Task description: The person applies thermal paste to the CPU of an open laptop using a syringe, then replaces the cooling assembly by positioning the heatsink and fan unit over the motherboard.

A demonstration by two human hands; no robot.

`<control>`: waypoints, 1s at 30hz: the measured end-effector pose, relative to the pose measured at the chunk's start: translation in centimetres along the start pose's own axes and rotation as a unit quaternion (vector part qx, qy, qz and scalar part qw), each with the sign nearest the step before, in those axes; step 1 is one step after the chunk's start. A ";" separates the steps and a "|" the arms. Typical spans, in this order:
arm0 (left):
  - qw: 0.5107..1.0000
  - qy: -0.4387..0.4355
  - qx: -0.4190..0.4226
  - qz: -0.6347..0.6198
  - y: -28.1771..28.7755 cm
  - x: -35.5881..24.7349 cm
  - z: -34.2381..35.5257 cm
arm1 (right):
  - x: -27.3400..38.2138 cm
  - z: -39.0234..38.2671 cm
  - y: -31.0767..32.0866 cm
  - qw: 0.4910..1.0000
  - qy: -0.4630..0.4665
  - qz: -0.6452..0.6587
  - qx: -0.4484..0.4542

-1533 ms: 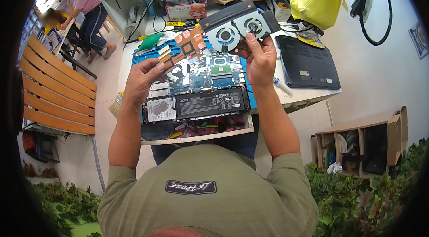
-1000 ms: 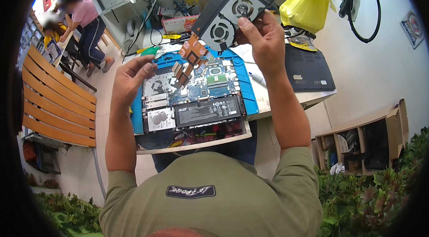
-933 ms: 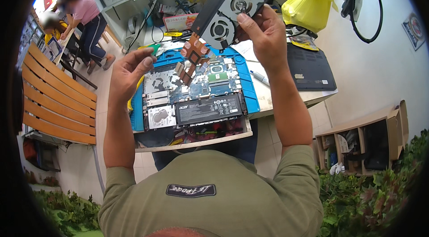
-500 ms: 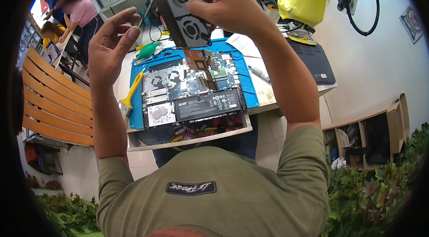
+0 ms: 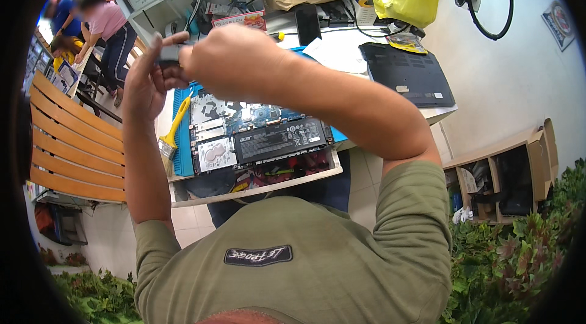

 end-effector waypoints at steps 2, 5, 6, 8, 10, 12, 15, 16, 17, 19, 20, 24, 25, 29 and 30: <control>0.999 0.023 -0.001 -0.042 0.6 1.5 -0.7 | 1.5 -0.4 -1.1 0.999 0.013 -0.051 -0.006; 0.996 0.037 0.000 -0.076 1.3 4.2 -1.1 | 3.1 -1.0 -3.5 0.997 0.023 -0.064 -0.047; 0.996 0.053 -0.004 -0.076 2.4 5.3 -1.4 | 3.5 -1.0 -4.5 0.996 0.025 -0.059 -0.056; 0.995 0.046 0.004 -0.086 3.4 7.3 -1.4 | 4.0 -1.7 -6.2 0.995 0.031 -0.054 -0.080; 0.996 0.054 -0.004 -0.072 4.2 8.4 -2.4 | 3.9 -1.9 -6.8 1.000 0.000 -0.022 -0.017; 0.996 0.061 -0.024 -0.063 5.5 9.5 -3.4 | 3.1 -3.5 -5.9 1.000 -0.005 0.018 0.002; 0.995 0.075 -0.019 -0.058 7.1 11.0 -4.2 | -4.5 -8.4 -3.8 0.981 -0.150 0.109 -0.057; 0.995 0.080 -0.014 -0.063 7.2 11.6 -4.3 | -7.2 -10.6 -3.3 0.974 -0.184 0.100 -0.082; 0.994 0.082 -0.017 -0.064 7.5 11.9 -4.4 | -9.1 -12.3 -4.0 0.972 -0.204 0.099 -0.062; 0.995 0.086 -0.023 -0.051 8.3 13.0 -4.4 | -12.1 -15.4 -7.2 0.956 -0.249 0.153 -0.014; 0.995 0.089 -0.025 -0.046 8.7 13.6 -4.3 | -13.0 -16.9 -9.5 0.940 -0.271 0.209 0.016; 0.995 0.085 -0.036 -0.037 9.6 14.6 -4.4 | -13.2 -17.7 -13.7 0.897 -0.293 0.322 0.068; 0.995 0.087 -0.039 -0.033 9.5 14.5 -4.4 | -13.2 -17.5 -14.1 0.898 -0.290 0.325 0.065; 0.994 0.089 -0.046 -0.042 9.4 14.6 -4.3 | -13.4 -17.0 -15.2 0.881 -0.301 0.364 0.042; 0.994 0.092 -0.047 -0.040 9.5 14.6 -4.3 | -13.7 -17.0 -15.4 0.875 -0.304 0.374 0.038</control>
Point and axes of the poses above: each hand's wrist, its own z-axis towards the middle knuckle, its own y-axis out of the back of the hand, x = y × z, the point moved 9 cm from there along z, towards the middle knuckle, and after that the axes turned 1 degree about -x, right-handed, at the moved point
